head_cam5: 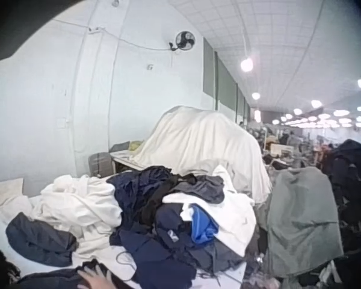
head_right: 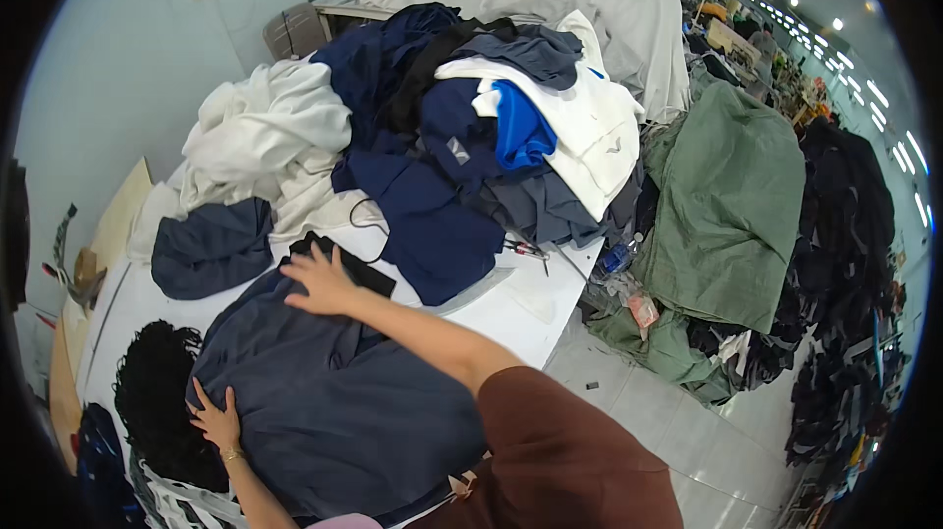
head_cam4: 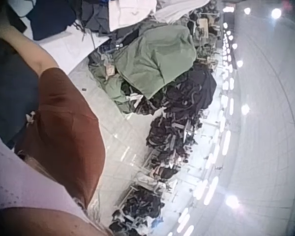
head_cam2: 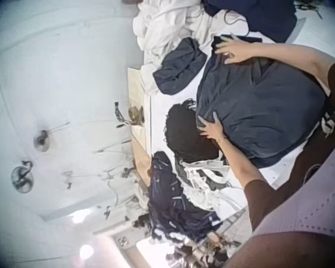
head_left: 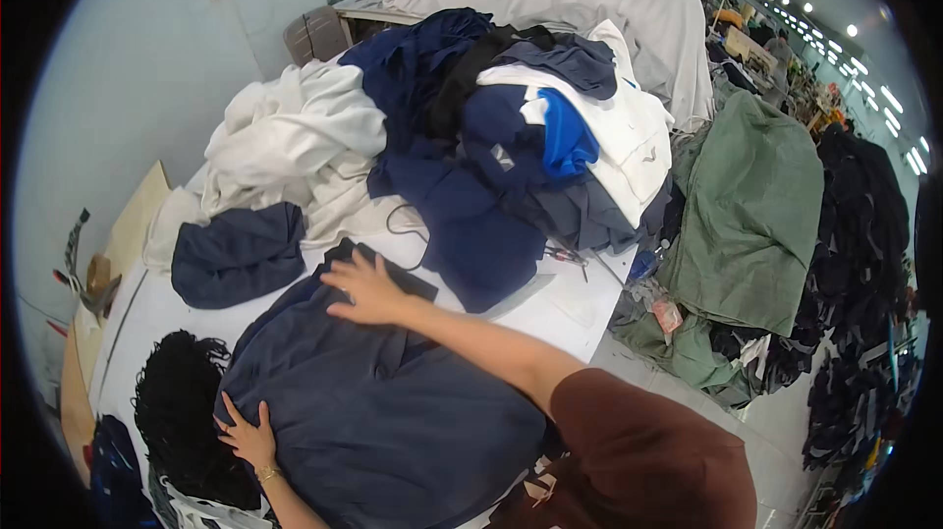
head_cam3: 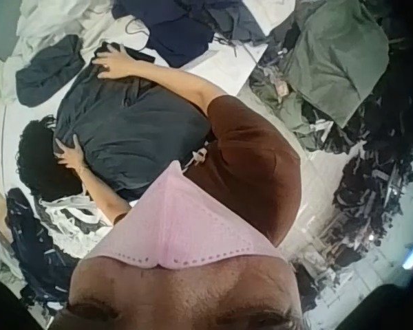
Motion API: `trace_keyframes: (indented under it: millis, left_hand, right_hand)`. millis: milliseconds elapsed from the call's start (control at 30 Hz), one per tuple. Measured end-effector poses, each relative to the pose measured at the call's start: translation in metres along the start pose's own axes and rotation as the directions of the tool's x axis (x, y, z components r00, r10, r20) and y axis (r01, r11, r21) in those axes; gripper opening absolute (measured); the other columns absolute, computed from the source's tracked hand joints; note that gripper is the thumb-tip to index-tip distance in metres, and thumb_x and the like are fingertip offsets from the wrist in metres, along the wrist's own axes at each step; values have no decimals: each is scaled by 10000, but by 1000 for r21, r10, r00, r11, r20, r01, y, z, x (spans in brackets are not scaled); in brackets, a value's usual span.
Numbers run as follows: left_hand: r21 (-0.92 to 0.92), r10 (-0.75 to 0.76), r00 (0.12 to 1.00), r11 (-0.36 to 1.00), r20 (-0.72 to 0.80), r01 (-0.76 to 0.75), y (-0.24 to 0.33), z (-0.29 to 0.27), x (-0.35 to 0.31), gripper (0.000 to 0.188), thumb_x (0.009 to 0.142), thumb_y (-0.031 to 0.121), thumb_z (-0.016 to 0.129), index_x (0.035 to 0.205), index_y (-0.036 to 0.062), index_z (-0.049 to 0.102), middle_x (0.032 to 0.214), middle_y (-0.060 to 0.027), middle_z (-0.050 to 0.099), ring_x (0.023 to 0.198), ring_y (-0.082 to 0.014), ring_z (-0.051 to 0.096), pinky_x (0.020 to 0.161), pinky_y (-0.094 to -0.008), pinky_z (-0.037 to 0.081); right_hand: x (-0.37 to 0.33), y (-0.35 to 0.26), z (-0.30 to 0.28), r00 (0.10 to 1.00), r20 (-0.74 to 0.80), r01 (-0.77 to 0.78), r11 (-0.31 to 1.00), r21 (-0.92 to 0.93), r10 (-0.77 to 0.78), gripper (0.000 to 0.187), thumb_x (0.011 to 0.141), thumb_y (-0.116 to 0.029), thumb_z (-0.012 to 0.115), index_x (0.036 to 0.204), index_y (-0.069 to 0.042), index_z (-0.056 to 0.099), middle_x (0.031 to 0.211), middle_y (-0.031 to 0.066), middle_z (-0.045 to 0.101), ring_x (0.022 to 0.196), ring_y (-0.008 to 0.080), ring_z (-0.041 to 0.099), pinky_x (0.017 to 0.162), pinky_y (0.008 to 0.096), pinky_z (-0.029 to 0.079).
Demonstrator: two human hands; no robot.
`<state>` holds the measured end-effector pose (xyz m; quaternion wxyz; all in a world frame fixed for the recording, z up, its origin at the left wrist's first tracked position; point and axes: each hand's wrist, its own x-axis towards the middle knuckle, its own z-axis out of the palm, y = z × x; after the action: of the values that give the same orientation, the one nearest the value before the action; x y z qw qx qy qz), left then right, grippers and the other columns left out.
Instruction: Inspecting and sorting various garments on a large work table in a textile environment.
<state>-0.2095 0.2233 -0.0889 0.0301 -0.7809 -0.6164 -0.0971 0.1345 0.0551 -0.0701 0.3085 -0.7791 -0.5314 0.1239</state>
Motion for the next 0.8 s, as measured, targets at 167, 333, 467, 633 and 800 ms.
trace_keyframes:
  millis: [167,333,467,633,800]
  left_hand:
    - [-33,-89,994,996,-61,87,-3,-42,5,809,818,638,550,1461,465,92,1515,-286,87,1301,-614,161,954,-726,252]
    - [-272,130,913,930,-386,-247,70,-103,-35,612,960,368,498,1476,147,253,1402,-367,281,1290,-476,305,1047,-463,285]
    - [-452,268,891,786,-367,-423,158,-152,-68,567,937,254,558,1423,68,333,1403,-256,356,1303,-406,322,1074,-429,260]
    - [-484,453,823,666,-343,-568,231,-198,-89,390,887,168,619,1252,57,538,1334,-193,464,1252,-328,433,1051,-385,316]
    - [-923,582,768,75,-266,-377,337,-246,-124,341,833,142,666,1162,89,591,1313,-128,502,1205,-254,493,984,-367,390]
  right_hand:
    - [-11,83,-213,751,-591,-51,865,-499,-296,344,689,-271,681,1000,-123,673,1079,116,621,1216,369,418,960,633,298]
    - [-67,213,-368,478,-851,-790,531,-306,219,590,711,-461,706,1190,-129,610,1275,183,511,1258,381,393,942,651,328]
    - [-67,310,-444,710,-469,-642,756,-126,525,451,625,-469,766,886,-103,733,875,192,688,844,320,671,792,340,530]
    - [-11,181,-529,863,-490,-115,993,39,119,213,715,-269,703,810,-79,718,664,35,645,557,117,566,493,285,445]
    - [-19,-14,-560,889,-406,328,913,242,-212,177,823,-235,703,874,-73,653,732,-12,615,595,79,554,463,230,424]
